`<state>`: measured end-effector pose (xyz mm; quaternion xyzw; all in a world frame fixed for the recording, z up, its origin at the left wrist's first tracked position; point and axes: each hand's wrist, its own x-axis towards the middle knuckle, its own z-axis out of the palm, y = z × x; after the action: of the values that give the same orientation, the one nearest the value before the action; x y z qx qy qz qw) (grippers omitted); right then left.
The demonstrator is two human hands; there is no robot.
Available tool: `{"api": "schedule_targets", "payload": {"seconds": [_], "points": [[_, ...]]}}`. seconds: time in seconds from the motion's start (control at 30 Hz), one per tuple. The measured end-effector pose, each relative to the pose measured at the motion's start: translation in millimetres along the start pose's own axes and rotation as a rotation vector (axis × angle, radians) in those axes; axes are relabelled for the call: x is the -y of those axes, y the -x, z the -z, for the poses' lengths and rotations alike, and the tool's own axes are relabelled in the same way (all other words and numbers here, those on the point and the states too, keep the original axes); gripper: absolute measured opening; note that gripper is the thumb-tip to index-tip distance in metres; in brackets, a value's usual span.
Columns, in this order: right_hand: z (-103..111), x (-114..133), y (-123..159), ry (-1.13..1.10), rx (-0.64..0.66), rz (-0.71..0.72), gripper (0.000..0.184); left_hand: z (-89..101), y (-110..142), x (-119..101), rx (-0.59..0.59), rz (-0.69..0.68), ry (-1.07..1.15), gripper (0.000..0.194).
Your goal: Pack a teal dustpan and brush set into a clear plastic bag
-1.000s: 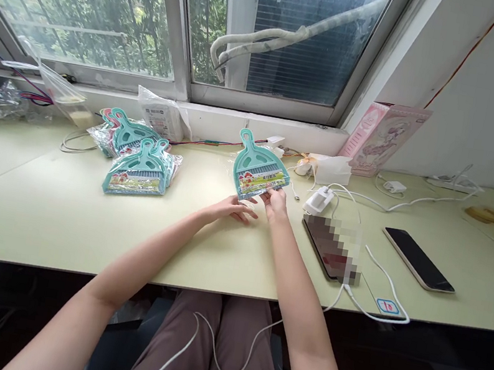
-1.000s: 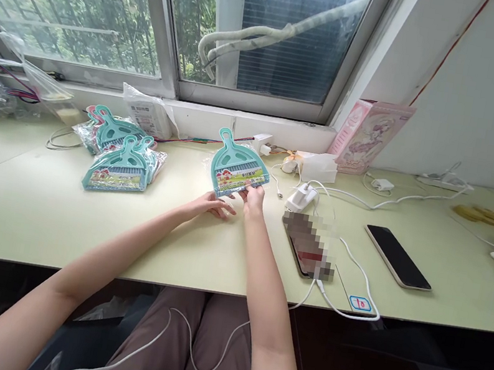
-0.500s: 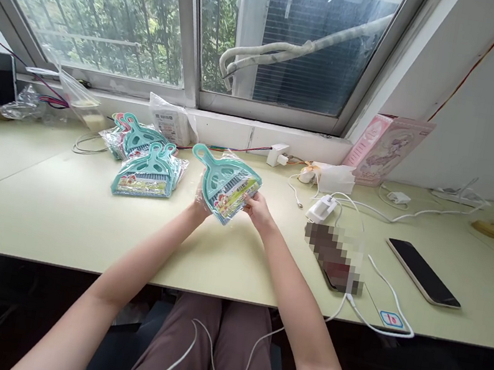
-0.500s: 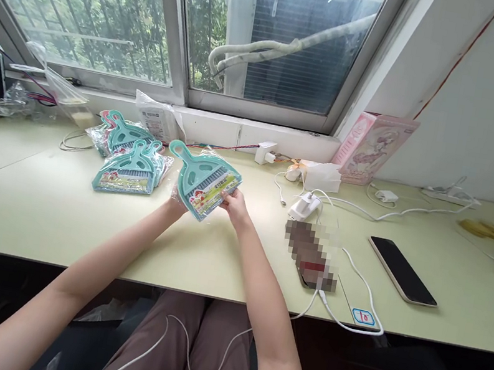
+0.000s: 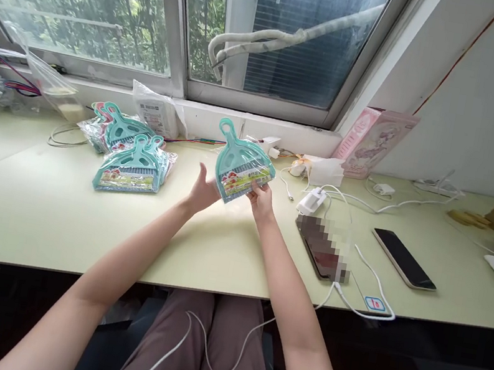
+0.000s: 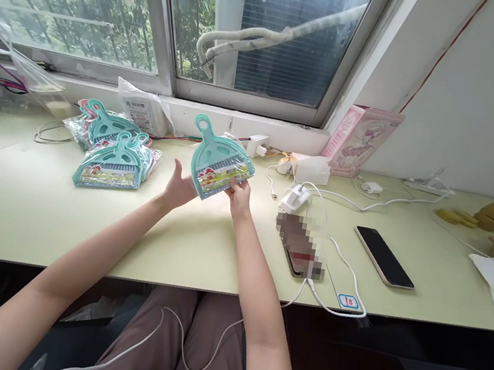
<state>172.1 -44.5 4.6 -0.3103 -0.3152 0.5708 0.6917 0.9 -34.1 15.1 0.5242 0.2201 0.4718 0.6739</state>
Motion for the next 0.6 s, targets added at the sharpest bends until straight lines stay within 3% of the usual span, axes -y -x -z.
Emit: {"api": "schedule_targets", "payload": {"seconds": [0.13, 0.3, 0.6], "points": [[12.1, 7.4, -7.3, 0.022, -0.042, 0.020, 0.021, -2.5, -0.4, 17.2, 0.028, 0.018, -0.169, 0.059], [13.7, 4.4, -8.6, 0.035, -0.024, 0.026, 0.025, -10.3, 4.4, 21.7, -0.117, 0.031, -0.292, 0.057], [7.8, -0.8, -6.2, 0.031, -0.107, -0.030, 0.019, -10.9, 4.4, 22.8, -0.142, 0.025, -0.293, 0.053]]}}
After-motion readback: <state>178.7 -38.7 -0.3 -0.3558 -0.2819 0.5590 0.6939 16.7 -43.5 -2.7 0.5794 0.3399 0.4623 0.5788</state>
